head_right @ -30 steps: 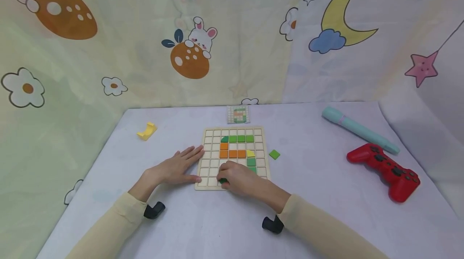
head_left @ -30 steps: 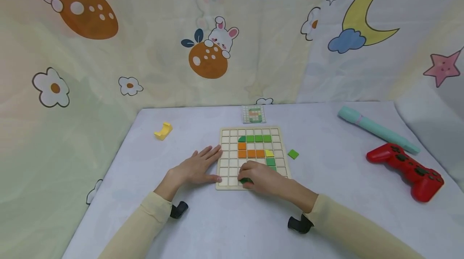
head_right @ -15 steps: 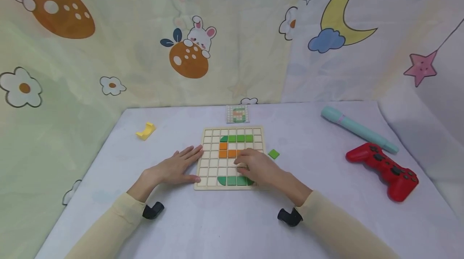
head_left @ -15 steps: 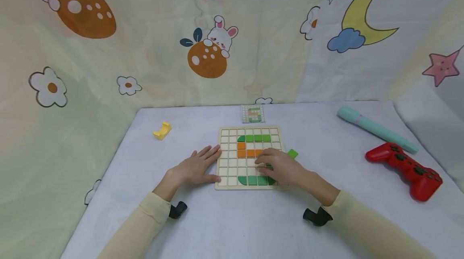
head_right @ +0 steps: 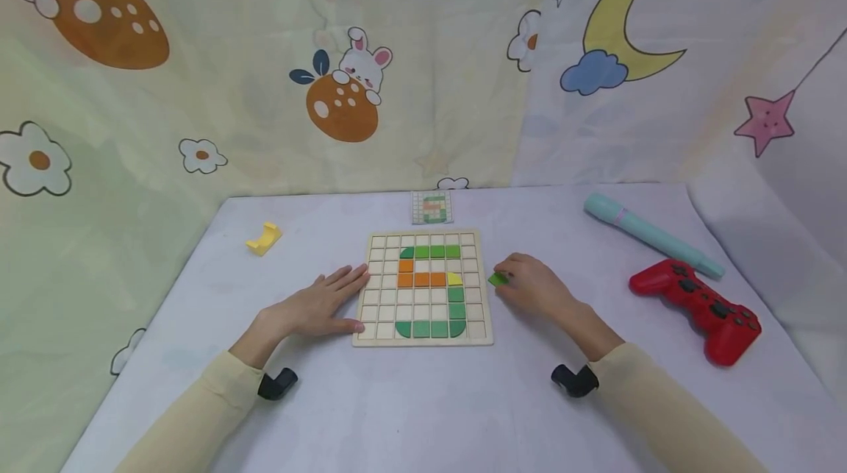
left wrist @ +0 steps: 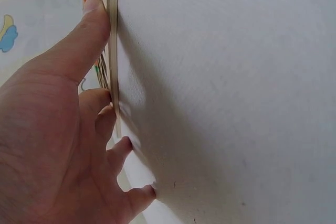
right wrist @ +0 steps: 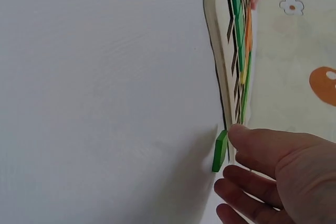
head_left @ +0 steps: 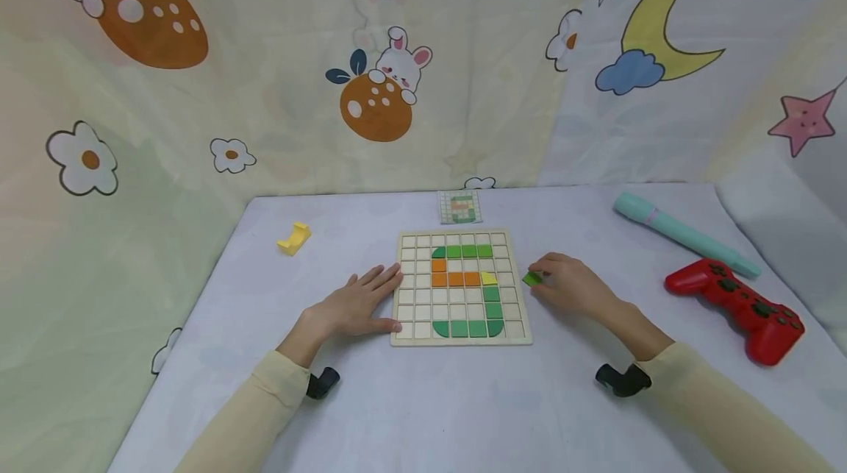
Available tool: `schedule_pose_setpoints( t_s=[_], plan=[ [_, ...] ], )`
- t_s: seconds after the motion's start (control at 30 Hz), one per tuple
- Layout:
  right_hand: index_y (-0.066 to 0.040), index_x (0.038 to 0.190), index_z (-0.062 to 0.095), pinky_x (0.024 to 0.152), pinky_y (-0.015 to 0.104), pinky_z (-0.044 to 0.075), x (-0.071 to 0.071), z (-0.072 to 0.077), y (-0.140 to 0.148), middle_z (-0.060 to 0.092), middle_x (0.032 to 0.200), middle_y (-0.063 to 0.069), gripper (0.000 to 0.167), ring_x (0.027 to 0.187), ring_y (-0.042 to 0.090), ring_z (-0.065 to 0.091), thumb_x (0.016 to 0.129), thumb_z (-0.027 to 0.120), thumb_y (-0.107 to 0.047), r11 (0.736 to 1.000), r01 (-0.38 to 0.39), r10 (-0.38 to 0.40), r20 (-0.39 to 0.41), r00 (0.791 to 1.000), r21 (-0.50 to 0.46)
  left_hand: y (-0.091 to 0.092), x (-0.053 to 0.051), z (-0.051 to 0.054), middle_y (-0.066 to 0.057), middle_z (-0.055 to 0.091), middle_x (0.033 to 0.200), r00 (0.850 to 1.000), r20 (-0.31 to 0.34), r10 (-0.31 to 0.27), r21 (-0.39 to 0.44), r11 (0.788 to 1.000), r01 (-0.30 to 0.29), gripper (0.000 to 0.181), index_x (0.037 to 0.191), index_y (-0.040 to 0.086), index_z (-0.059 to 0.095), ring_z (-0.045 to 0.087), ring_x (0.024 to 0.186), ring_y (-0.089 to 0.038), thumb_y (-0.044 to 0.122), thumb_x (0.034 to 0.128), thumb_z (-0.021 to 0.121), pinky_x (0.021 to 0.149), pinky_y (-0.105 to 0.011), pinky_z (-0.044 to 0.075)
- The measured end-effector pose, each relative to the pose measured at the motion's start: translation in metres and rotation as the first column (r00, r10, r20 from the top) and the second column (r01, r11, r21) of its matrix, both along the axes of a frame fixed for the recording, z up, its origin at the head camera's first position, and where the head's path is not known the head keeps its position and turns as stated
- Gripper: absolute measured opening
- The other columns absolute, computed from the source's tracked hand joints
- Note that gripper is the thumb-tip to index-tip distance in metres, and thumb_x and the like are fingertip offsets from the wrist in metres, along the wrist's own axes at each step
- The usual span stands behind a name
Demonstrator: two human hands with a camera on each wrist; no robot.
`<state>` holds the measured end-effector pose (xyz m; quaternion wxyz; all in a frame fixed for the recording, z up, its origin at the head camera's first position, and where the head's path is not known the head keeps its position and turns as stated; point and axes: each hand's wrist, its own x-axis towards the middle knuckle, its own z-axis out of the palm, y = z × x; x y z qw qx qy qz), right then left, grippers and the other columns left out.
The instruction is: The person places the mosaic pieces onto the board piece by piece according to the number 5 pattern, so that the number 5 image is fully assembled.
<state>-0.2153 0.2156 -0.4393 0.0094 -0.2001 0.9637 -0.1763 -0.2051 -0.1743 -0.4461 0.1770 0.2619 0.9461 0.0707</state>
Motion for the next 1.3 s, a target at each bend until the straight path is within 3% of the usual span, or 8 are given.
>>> schedule_pose_setpoints(
  t_s=[0.43, 0.77, 1.3],
  plan=[
    [-0.001, 0.110, 0.070, 0.084, 0.045, 0.054, -0.005, -0.010, -0.001, 0.068, 0.105, 0.012, 0.031, 0.092, 0.024, 0.062, 0.083, 0.076, -0.013, 0.999, 0.034, -0.034, -0.021, 0.999, 0.009, 0.001, 0.001, -0.001, 0.004, 0.007, 0.165, 1.000, -0.004, -0.003, -0.004, 1.000, 0.003, 0.092, 0.157, 0.021, 0.015, 0.007, 0.152, -0.027, 0.066, 0.0867, 0.055, 0.118, -0.059, 0.018],
    [-0.001, 0.106, 0.072, 0.084, 0.045, 0.054, -0.008, -0.008, 0.004, 0.070, 0.101, 0.011, 0.024, 0.092, 0.025, 0.064, 0.082, 0.073, -0.005, 1.000, 0.003, -0.003, -0.047, 0.999, -0.005, 0.000, 0.000, 0.001, 0.005, 0.006, 0.165, 1.000, -0.009, -0.008, -0.012, 1.000, 0.008, 0.092, 0.157, 0.021, 0.015, 0.008, 0.152, -0.027, 0.067, 0.0868, 0.054, 0.118, -0.059, 0.018],
    [0.003, 0.107, 0.071, 0.083, 0.043, 0.055, -0.011, -0.009, 0.003, 0.069, 0.101, 0.012, 0.026, 0.091, 0.024, 0.064, 0.081, 0.072, -0.002, 1.000, 0.007, -0.007, -0.015, 1.000, -0.021, 0.000, 0.001, 0.001, 0.003, 0.007, 0.165, 1.000, -0.019, -0.004, -0.015, 1.000, 0.004, 0.092, 0.157, 0.021, 0.015, 0.008, 0.152, -0.027, 0.066, 0.0868, 0.054, 0.118, -0.059, 0.019]
  ],
)
